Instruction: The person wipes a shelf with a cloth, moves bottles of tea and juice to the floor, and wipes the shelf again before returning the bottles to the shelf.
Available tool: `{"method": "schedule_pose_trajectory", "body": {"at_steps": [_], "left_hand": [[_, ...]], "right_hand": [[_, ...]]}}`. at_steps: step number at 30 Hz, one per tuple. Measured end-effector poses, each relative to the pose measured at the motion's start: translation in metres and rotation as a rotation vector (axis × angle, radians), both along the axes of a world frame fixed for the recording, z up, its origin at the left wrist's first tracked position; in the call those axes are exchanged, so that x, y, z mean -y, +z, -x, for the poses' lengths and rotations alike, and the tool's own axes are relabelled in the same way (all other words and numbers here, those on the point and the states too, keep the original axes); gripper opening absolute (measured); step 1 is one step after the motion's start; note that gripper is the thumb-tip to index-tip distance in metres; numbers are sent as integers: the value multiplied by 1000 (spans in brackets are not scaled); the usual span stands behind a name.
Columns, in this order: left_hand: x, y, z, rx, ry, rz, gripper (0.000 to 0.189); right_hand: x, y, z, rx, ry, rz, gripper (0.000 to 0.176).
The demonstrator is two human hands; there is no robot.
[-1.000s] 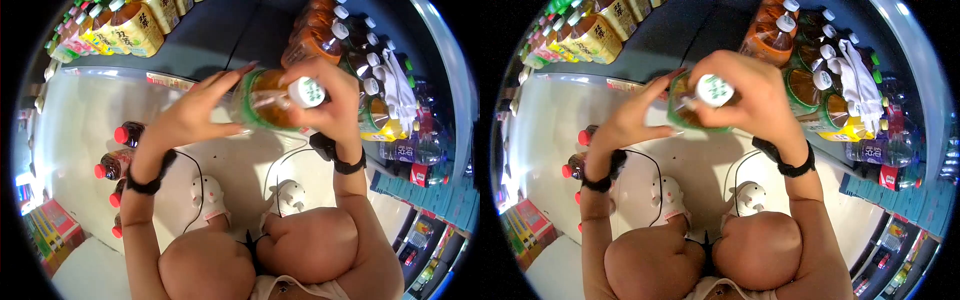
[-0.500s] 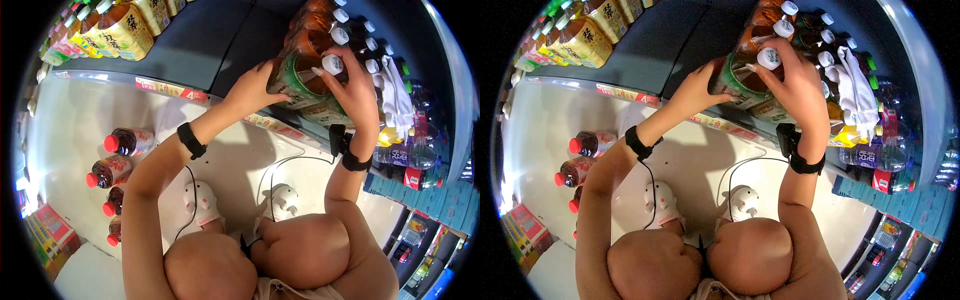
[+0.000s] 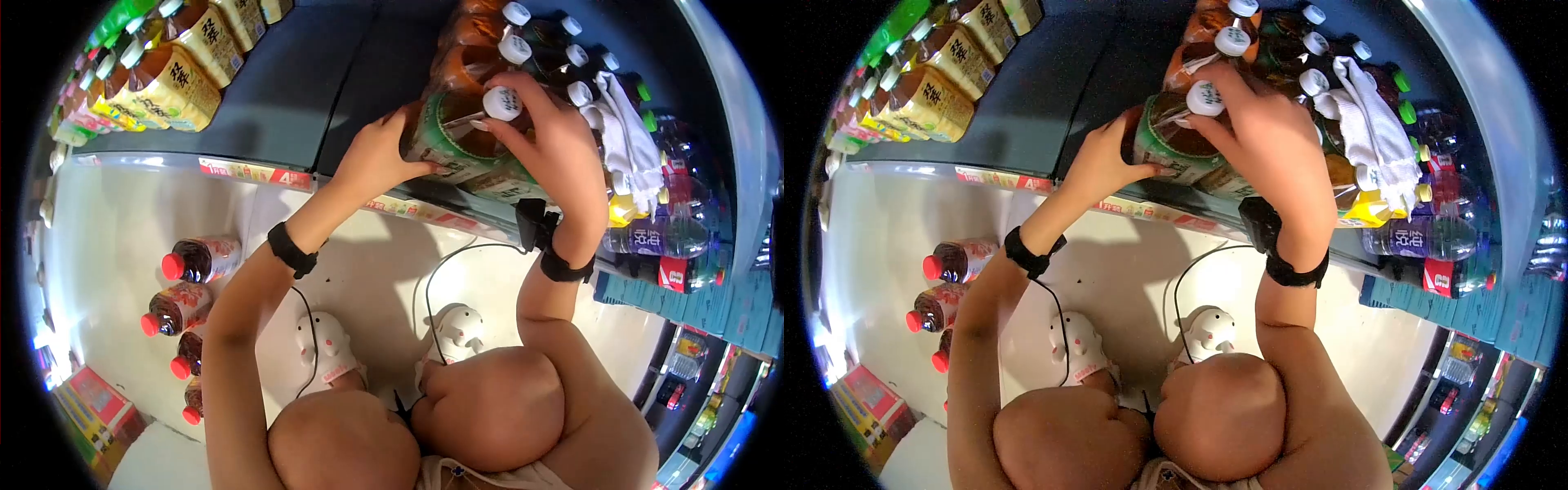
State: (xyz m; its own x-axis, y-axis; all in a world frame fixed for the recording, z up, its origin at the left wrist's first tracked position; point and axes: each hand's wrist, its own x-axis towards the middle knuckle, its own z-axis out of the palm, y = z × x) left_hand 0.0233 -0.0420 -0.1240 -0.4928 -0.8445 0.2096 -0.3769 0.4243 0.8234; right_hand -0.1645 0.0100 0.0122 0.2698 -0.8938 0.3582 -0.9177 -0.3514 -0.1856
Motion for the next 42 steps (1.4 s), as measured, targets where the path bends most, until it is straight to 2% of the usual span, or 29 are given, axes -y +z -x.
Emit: {"method": "schedule_pose_trajectory", "body": {"at_steps": [6,8,9,12,16,18,19,20,21,22,24,26,28,29,31,33,34,36,38,42], "left_hand": [[1,1,1,7,-27,52,84],[6,-3,6,-18,-23,122,83],[9,-1,8,-57,-49,67,81],[12,3,10,-109,-72,0,78],[14,12,7,-73,-111,15,74],[16,8,8,-44,-124,95,72],[17,9,8,-33,-127,139,74],[16,9,8,-87,-152,68,76],[15,9,8,-141,-171,-5,77],[14,8,8,-197,-184,-80,78],[10,7,6,-180,-163,-64,80],[9,10,0,-159,-131,-66,80],[7,13,-14,-128,-77,-47,80],[6,15,-22,-116,-52,-41,80],[7,19,-40,-113,15,-4,79],[23,16,-57,-133,-9,-21,77],[29,19,-64,-126,7,-15,75],[44,16,-76,-127,26,31,73],[57,18,-85,-60,73,46,72],[75,10,-96,-143,84,85,71]], "right_hand": [[0,0,0,50,25,30,32],[3,5,-2,186,-49,10,33],[4,8,-3,250,-87,-1,33],[12,12,1,206,-163,225,34],[18,5,5,66,-178,342,28],[20,-3,4,83,-128,176,32],[25,-13,6,90,-81,170,36],[28,-19,7,96,-29,164,39],[27,-17,4,93,-76,103,46],[27,-16,4,105,-93,85,44],[27,-17,4,129,-116,37,41],[22,-8,6,147,-87,-87,49],[14,9,11,47,-57,-182,57],[11,19,19,-40,-20,-181,61],[9,51,21,-137,16,-118,56],[18,69,26,-269,49,-5,53],[28,73,33,-337,32,-22,51],[60,79,44,-213,-43,-292,54],[105,73,60,-186,-57,-318,54],[184,54,80,-169,-109,-322,56]]}}
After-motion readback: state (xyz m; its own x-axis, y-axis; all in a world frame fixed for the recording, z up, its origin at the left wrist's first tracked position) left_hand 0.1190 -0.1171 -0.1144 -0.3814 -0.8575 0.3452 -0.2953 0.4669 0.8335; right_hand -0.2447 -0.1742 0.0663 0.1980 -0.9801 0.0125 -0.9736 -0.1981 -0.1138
